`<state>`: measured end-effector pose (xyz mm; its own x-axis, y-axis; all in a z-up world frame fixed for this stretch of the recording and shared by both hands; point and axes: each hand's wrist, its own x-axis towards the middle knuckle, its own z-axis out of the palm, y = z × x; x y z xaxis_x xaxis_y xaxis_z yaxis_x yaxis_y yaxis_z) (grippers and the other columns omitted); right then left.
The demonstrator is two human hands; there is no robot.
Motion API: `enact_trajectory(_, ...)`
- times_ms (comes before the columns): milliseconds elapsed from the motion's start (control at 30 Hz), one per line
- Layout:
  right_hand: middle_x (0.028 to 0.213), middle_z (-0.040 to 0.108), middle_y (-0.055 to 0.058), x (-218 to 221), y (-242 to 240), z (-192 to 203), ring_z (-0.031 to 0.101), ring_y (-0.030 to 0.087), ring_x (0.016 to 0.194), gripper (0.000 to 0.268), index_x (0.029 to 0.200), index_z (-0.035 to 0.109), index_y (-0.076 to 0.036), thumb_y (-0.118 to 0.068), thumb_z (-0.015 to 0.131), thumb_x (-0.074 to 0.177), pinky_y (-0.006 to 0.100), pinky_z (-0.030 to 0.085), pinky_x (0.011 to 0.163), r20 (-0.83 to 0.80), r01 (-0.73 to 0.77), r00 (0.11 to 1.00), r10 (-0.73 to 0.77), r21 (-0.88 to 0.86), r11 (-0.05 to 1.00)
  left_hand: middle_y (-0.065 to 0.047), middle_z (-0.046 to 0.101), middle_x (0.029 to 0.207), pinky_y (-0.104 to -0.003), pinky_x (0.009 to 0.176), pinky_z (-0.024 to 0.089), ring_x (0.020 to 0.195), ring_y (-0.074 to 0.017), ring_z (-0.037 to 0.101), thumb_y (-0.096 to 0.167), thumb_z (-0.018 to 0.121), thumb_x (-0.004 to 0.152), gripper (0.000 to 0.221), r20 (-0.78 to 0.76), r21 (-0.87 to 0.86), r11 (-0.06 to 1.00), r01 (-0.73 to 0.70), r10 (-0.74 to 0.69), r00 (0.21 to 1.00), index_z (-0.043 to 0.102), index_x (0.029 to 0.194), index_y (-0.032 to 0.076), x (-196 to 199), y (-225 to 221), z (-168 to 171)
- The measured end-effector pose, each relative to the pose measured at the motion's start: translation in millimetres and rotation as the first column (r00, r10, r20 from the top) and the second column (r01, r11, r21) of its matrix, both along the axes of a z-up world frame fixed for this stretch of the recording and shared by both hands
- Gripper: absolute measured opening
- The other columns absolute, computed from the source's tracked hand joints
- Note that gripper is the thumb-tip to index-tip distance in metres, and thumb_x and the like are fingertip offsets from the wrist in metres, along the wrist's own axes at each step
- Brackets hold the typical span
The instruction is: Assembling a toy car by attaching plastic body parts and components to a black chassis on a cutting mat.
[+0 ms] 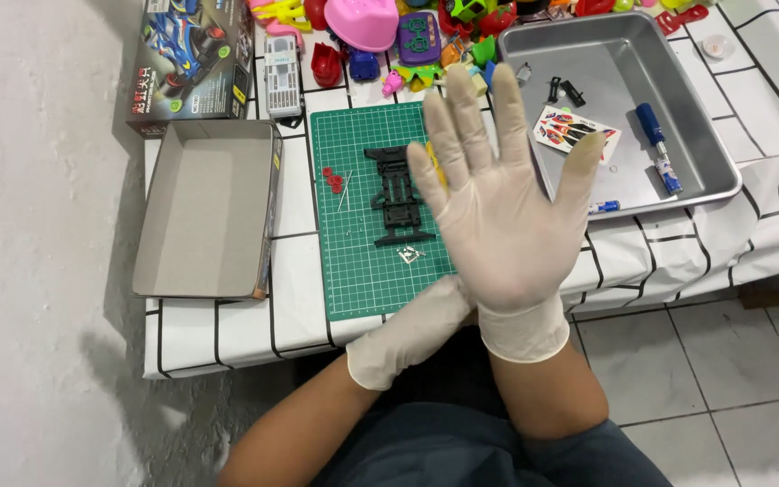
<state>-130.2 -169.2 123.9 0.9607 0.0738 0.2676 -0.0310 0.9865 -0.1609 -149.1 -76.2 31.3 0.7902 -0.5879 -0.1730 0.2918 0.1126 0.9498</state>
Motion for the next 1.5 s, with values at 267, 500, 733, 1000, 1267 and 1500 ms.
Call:
enact_trajectory(267, 0.17, 0.019, 0.024, -34, 16, -44, 0.015, 0.045, 0.161, 0.083, 0.163, 0.024, -0.013, -0.065, 0.038, 0.101, 0.066, 0.013, 0.132, 0.153, -0.303, 0.94, 0.305, -0.033, 0.952, -0.004, 0.067, 0.11, -0.035, 0.095, 0.049, 0.103, -0.0141, 0.057, 0.03, 0.046, 0.103, 0.028, -0.034, -0.258, 0.966, 0.03, -0.04, 0.999, 0.063, 0.104, 0.008, 22, -13, 2)
enact_trajectory(500, 0.171, 0.026, 0.024, -53, 19, -64, 0.021, 0.048, 0.162, 0.077, 0.167, 0.03, -0.011, -0.064, 0.037, 0.112, 0.067, 0.015, 0.136, 0.35, -0.344, 0.86, 0.372, -0.142, 0.928, -0.009, 0.064, 0.119, -0.039, 0.1, 0.048, 0.112, -0.0193, 0.056, 0.037, 0.047, 0.104, 0.035, -0.065, -0.466, 0.883, 0.05, -0.091, 0.994, 0.058, 0.118, 0.006, 35, -20, -4)
enact_trajectory(733, 0.168, 0.035, 0.024, -72, 21, -68, 0.029, 0.048, 0.159, 0.078, 0.167, 0.033, -0.013, -0.067, 0.036, 0.111, 0.069, 0.017, 0.135, 0.442, -0.445, 0.776, 0.45, -0.121, 0.887, -0.014, 0.062, 0.128, -0.042, 0.106, 0.046, 0.12, -0.0246, 0.055, 0.044, 0.048, 0.106, 0.046, -0.067, -0.652, 0.755, 0.067, -0.146, 0.987, 0.053, 0.131, 0.005, 45, -28, 1)
enact_trajectory(1000, 0.158, 0.053, 0.013, -78, -12, -67, 0.041, 0.037, 0.151, 0.087, 0.163, 0.041, -0.021, -0.087, 0.036, 0.107, 0.061, 0.023, 0.128, 0.46, -0.591, 0.743, 0.487, 0.109, 0.799, -0.02, 0.059, 0.138, -0.046, 0.112, 0.045, 0.13, -0.0306, 0.055, 0.052, 0.049, 0.108, 0.062, -0.084, -0.82, 0.569, 0.054, -0.213, 0.973, 0.047, 0.146, 0.003, 44, -39, 10)
enact_trajectory(1267, 0.109, 0.069, 0.014, -77, -37, -55, 0.066, 0.033, 0.115, 0.058, 0.14, 0.063, -0.002, -0.051, 0.066, 0.11, 0.05, 0.05, 0.112, 0.65, 0.654, 0.696, -0.305, -0.397, 0.644, -0.025, 0.057, 0.149, -0.05, 0.118, 0.043, 0.14, -0.0366, 0.054, 0.06, 0.051, 0.11, 0.078, -0.112, -0.939, 0.34, -0.051, -0.16, 0.981, 0.041, 0.161, 0.001, 37, -6, 10)
enact_trajectory(1500, 0.113, 0.06, 0.008, -74, 8, -87, 0.062, 0.028, 0.104, 0.044, 0.128, 0.062, -0.013, -0.017, 0.085, 0.091, 0.043, 0.052, 0.097, 0.891, 0.859, 0.445, 0.087, -0.397, -0.322, -0.023, 0.02, 0.172, -0.058, 0.129, 0.01, 0.16, -0.0437, 0.014, 0.081, 0.036, 0.086, 0.098, -0.388, -0.893, 0.227, -0.388, 0.047, 0.921, 0.031, 0.161, 0.019, 47, 18, 107)
